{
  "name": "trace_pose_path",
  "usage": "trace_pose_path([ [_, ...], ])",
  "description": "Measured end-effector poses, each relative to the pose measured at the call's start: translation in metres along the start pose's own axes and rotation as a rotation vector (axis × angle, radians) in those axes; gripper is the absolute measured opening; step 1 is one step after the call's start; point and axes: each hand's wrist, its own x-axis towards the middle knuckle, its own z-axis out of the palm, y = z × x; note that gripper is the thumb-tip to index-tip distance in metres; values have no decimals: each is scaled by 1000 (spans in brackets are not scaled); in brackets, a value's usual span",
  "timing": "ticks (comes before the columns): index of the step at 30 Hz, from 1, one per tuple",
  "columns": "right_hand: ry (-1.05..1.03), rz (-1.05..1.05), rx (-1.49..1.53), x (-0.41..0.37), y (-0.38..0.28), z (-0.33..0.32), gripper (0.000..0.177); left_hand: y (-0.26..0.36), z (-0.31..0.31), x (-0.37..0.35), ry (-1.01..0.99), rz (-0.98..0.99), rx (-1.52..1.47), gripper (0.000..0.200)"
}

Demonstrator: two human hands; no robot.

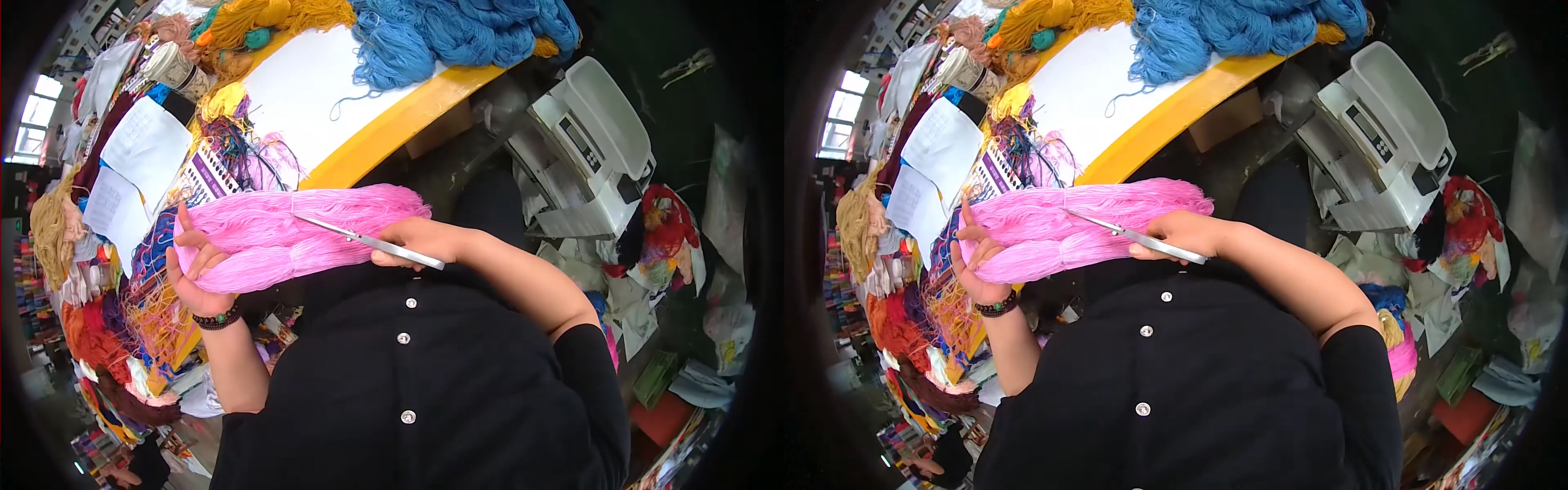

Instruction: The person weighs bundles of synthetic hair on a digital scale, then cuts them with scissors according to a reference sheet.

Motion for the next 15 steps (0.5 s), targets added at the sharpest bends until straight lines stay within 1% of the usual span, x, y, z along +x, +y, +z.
trace_pose_path([
  [2,-3,-27,20,4,-1,1,58,3,-5,-4,16,7,-11,59],
  [4,-6,-52,41,7,-4,1,57,5,-9,-8,109,63,-19,60],
  [6,51,-50,70,9,-10,-2,54,5,-12,-9,115,67,-22,59],
  [8,30,-29,84,17,-5,-3,51,5,-13,-9,119,67,-25,58],
  [10,88,-47,153,21,-5,0,46,6,-15,-9,110,72,-18,58],
  [14,91,-39,200,21,-6,3,40,8,-17,-10,125,75,-19,58],
  [15,101,-142,220,24,1,4,38,8,-18,-11,104,60,-32,57],
])
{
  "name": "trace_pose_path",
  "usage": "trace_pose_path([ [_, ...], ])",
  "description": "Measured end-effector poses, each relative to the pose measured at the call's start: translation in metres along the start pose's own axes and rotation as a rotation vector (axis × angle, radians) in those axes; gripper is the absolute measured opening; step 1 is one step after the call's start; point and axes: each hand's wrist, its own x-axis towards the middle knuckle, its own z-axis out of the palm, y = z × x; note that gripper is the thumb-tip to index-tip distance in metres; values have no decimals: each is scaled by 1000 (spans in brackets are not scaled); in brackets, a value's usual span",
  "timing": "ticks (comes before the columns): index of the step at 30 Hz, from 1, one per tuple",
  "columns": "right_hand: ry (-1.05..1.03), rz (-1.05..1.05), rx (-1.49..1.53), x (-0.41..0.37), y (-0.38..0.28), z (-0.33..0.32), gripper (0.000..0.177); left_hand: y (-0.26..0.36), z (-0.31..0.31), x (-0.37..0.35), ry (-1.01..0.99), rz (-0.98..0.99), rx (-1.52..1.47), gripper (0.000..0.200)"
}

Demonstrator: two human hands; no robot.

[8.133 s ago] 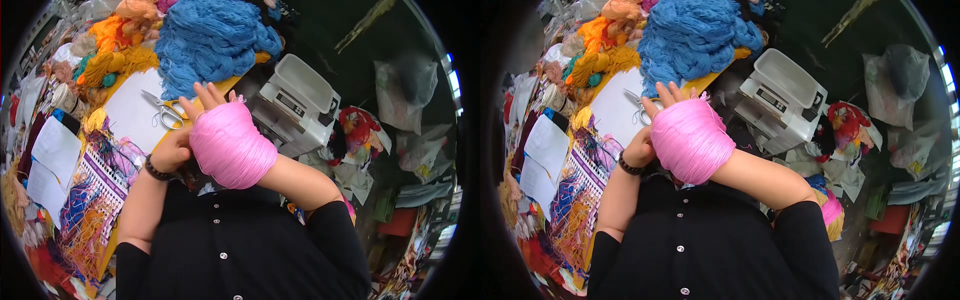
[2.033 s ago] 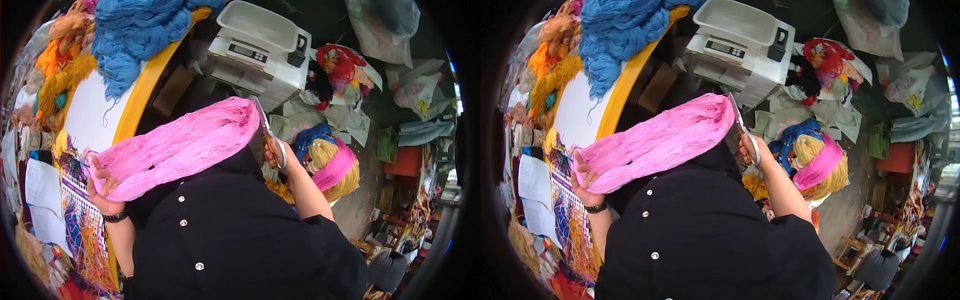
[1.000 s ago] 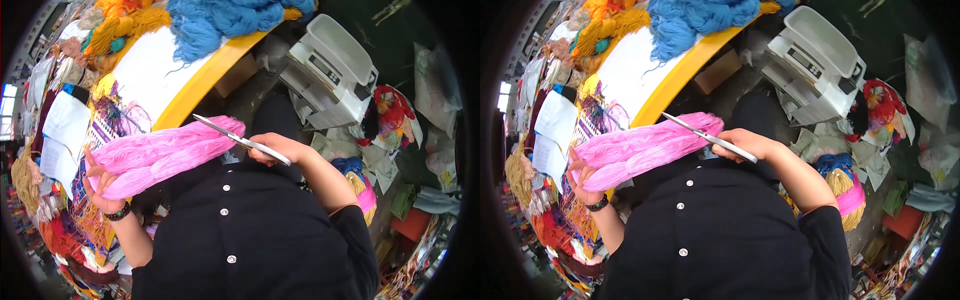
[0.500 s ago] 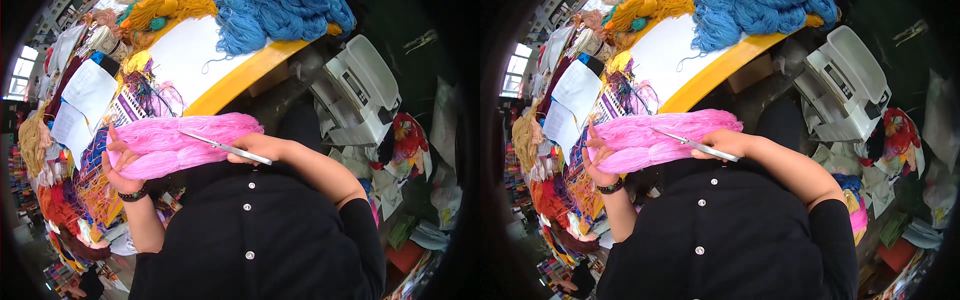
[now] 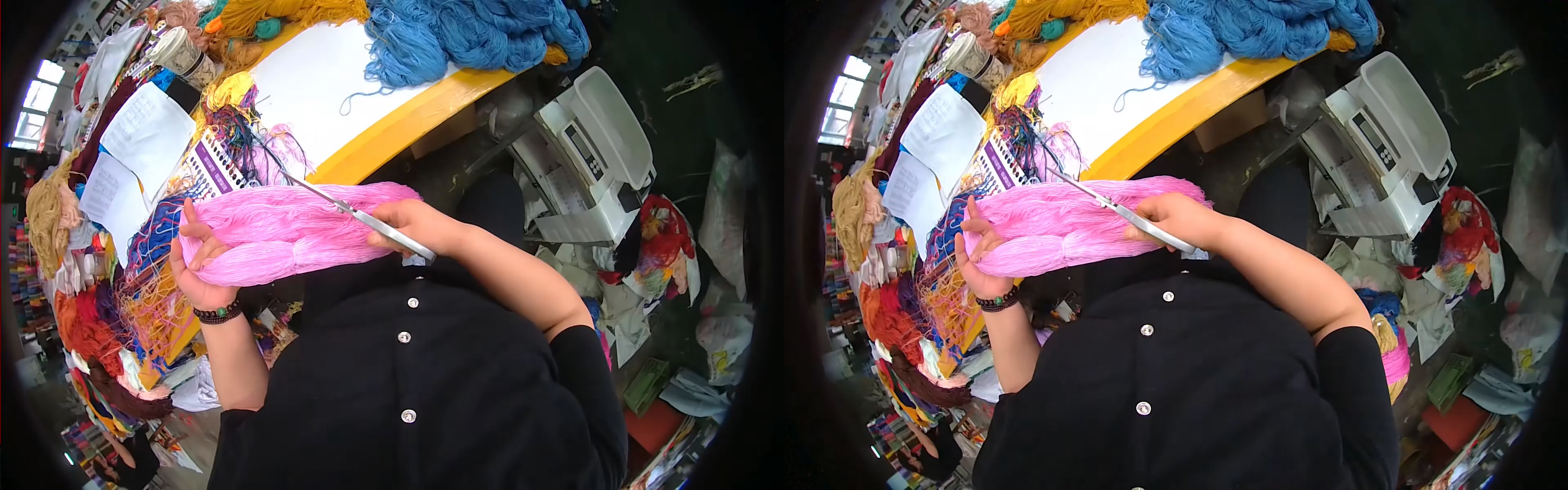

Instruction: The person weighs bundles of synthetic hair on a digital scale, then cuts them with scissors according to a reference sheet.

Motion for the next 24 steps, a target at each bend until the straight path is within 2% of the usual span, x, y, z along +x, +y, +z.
trace_pose_path([
  [1,1,-103,25,0,4,-2,35,0,-1,1,-21,-16,-12,56],
  [2,26,-196,-136,-3,2,-3,37,0,-1,1,-20,-15,-14,56],
  [3,23,-193,-136,-9,-2,-6,37,0,-1,0,2,0,-12,57],
  [6,-214,60,-205,-27,-14,-14,47,1,-1,0,45,41,3,60],
  [8,-297,79,-197,-32,-5,-16,52,1,-2,1,37,35,-3,55],
  [14,-312,80,-254,-32,-8,-8,56,1,-4,2,86,82,-7,55],
  [16,-326,33,-174,-31,-12,-5,45,2,-5,2,92,77,-17,55],
  [17,-329,28,-175,-32,-12,-5,45,4,-4,2,98,74,-27,55],
  [20,-291,60,64,-37,-10,-9,26,0,2,3,118,95,6,55],
  [24,-198,24,139,-48,-4,-7,22,-21,32,15,9,-3,35,58],
])
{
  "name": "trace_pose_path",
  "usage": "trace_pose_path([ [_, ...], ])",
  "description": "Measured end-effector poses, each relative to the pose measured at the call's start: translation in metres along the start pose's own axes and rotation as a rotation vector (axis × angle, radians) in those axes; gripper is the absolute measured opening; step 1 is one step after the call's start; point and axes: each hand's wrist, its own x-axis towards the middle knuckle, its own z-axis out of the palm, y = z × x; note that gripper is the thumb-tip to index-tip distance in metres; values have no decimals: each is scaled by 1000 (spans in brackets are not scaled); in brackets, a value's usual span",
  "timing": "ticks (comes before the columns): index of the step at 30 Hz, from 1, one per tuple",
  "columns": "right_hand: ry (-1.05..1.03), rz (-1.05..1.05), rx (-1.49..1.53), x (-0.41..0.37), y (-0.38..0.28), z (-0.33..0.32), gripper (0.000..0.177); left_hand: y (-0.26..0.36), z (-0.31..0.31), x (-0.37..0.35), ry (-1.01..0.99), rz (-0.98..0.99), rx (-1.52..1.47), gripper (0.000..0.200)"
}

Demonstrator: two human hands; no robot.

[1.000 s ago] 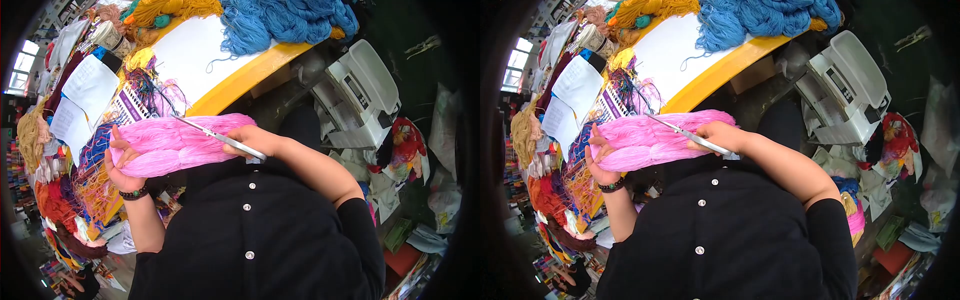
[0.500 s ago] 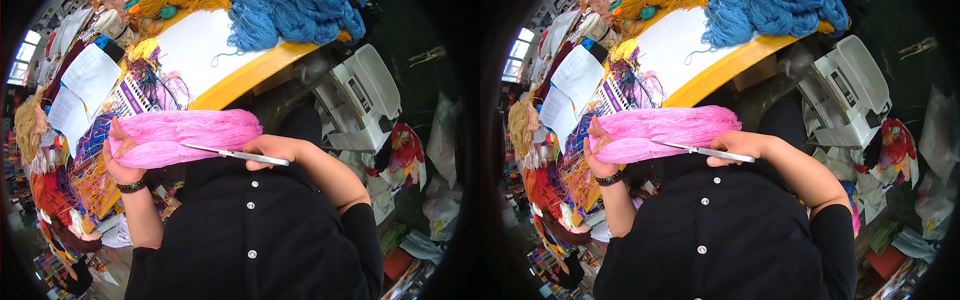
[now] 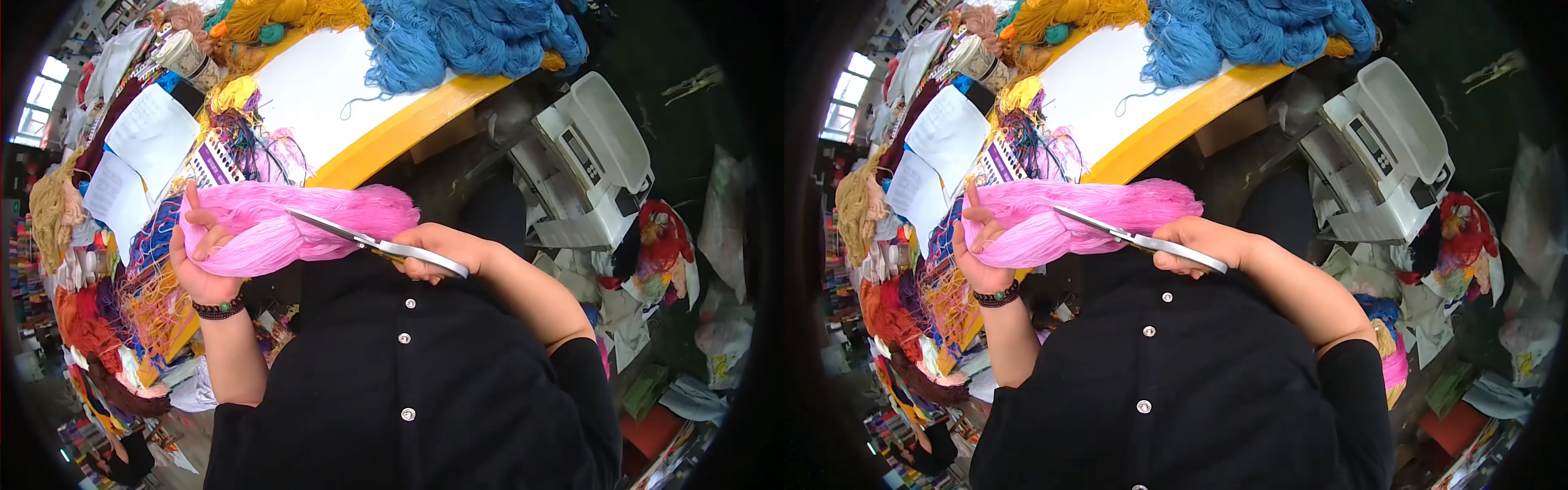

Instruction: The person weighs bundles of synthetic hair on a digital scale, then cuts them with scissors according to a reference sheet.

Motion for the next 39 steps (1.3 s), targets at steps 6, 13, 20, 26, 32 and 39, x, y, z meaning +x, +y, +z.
trace_pose_path([
  [6,151,-84,169,-55,-7,6,30,-46,56,42,-230,-236,177,64],
  [13,416,-425,103,-105,10,3,58,-120,70,91,-246,-565,339,70],
  [20,571,-387,-171,-128,30,-9,63,-152,63,146,-114,-900,593,50],
  [26,279,-280,-120,-127,56,-26,76,-163,87,193,-226,-1258,988,31],
  [32,181,-394,-52,-89,47,-36,60,-183,131,187,-222,-1479,1506,24],
  [39,407,-238,-192,-66,19,-37,53,-185,133,164,-154,-1434,1701,20],
])
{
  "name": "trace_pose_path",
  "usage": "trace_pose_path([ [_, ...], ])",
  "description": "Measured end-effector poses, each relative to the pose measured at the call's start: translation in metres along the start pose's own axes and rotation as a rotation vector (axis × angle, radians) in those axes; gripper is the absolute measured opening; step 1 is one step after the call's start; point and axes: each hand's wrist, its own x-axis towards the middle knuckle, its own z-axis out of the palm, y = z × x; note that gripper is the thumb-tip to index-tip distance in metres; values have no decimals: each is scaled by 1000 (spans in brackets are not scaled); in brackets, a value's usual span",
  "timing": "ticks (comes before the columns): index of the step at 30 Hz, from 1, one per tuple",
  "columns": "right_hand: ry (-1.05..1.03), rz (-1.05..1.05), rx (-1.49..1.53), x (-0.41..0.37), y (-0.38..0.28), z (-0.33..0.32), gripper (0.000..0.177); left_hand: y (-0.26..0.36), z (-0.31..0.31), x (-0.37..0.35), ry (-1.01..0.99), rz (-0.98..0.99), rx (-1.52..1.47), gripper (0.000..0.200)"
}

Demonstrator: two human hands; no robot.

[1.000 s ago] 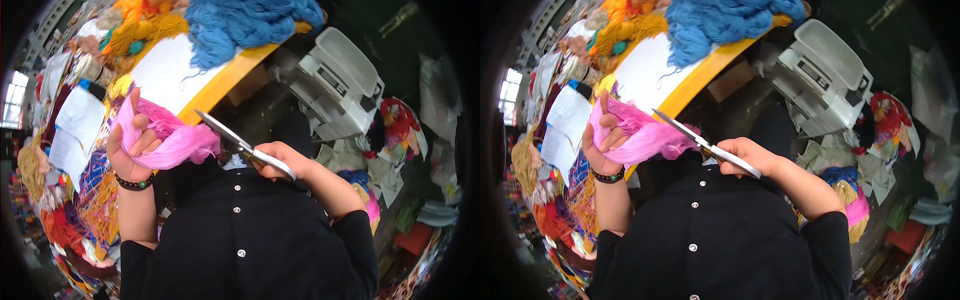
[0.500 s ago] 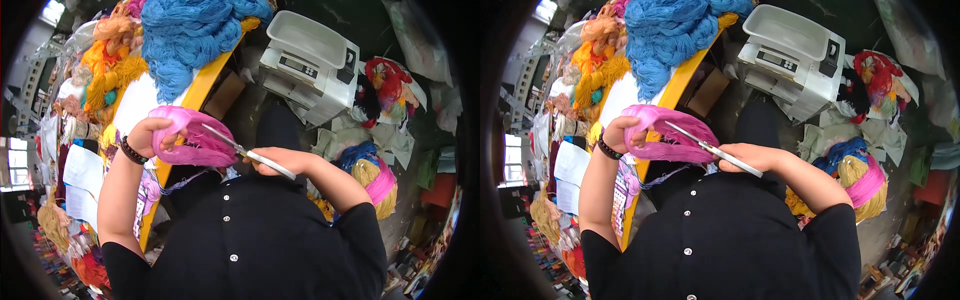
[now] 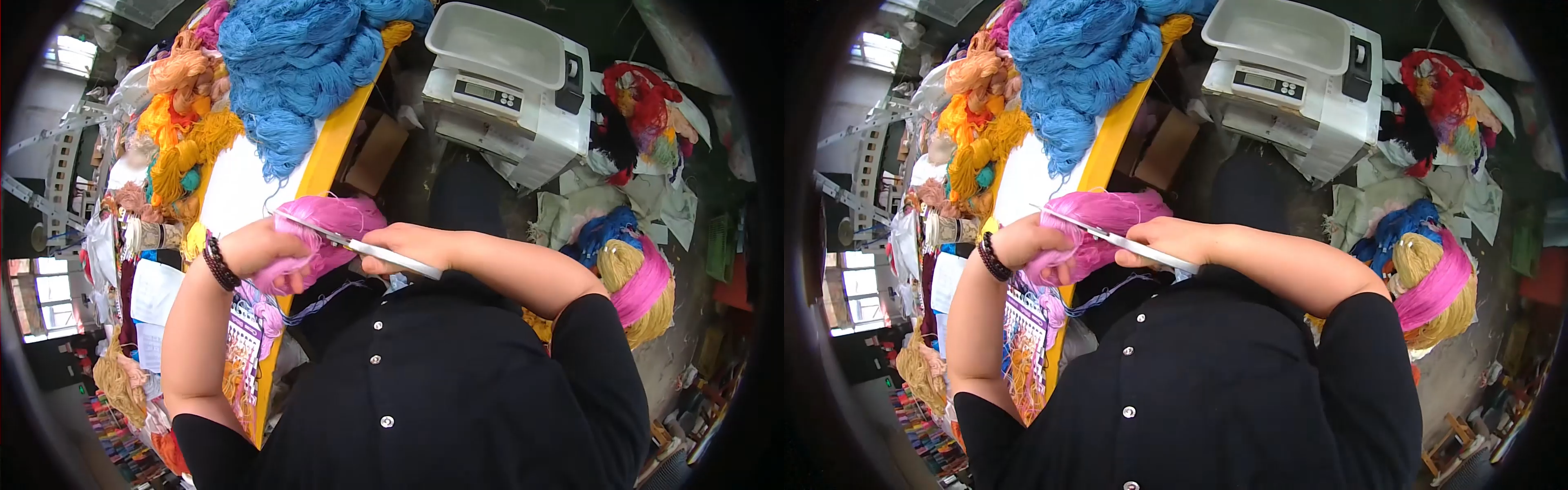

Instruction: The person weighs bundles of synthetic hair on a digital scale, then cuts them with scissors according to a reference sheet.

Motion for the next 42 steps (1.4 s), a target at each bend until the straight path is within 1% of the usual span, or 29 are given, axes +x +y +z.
trace_pose_path([
  [1,93,-75,-87,-1,-1,5,53,-2,3,0,-28,-12,-26,19],
  [2,88,-74,-82,1,0,10,53,-2,5,1,-63,-7,-29,18],
  [4,159,-136,-30,5,3,16,65,-5,5,2,-54,-5,-10,19],
  [5,89,-13,51,3,-2,14,65,-5,4,2,-43,2,13,19],
  [9,84,28,-151,-11,-16,7,64,-15,-7,0,-88,-58,-36,18],
  [10,86,31,-150,-9,-13,9,64,-20,-1,3,-81,12,-7,18],
  [12,161,-142,11,0,-8,18,51,-17,9,3,-156,1,-27,18],
  [13,148,-149,-10,1,-9,21,66,-18,11,4,-130,79,25,18],
  [15,27,56,-28,-9,-30,11,66,-18,3,-2,-126,71,68,19],
  [16,71,94,-73,-13,-33,11,64,-15,0,-6,-118,-11,38,22],
  [18,95,105,-110,-13,-26,13,63,-26,-1,-4,-50,93,-92,22],
  [19,96,80,-99,-8,-26,15,63,-27,-2,-1,-125,26,-63,22],
  [21,111,-19,31,5,-22,28,63,-22,16,-2,-91,-1,94,19],
  [22,72,58,8,0,-27,25,64,-24,13,-6,-86,-14,123,23],
  [23,40,100,29,-5,-27,22,65,-58,-13,14,-9,392,608,28],
  [24,54,74,-12,-13,-31,21,66,-51,-11,12,-90,312,380,33],
  [25,126,-87,-106,-12,-18,25,68,-55,-12,8,-68,176,82,47],
  [26,159,-72,-119,-12,-17,27,70,-41,-3,7,-80,89,77,49],
  [27,77,9,-56,-10,-21,24,73,-53,-4,17,-39,241,154,50],
  [28,60,75,18,-5,-25,28,65,-39,12,10,50,53,56,51],
  [29,65,-28,20,13,-7,37,71,-46,14,15,108,93,223,52],
  [30,120,100,23,10,-12,39,73,-24,29,4,44,31,77,52],
  [31,115,131,127,3,-14,36,72,-52,9,19,54,257,183,53],
  [32,104,156,229,-4,-15,35,71,-52,3,18,16,176,90,54],
  [35,168,110,108,-9,-14,35,68,-52,-5,18,24,84,110,54],
  [37,120,127,208,-1,-14,37,68,-52,13,23,42,223,173,50],
  [38,67,145,299,0,-20,35,68,-49,15,23,30,207,157,48],
  [41,91,276,236,-12,-31,25,59,-58,4,24,67,203,135,53],
  [42,112,211,253,-12,-26,26,52,-63,0,26,63,260,84,54],
])
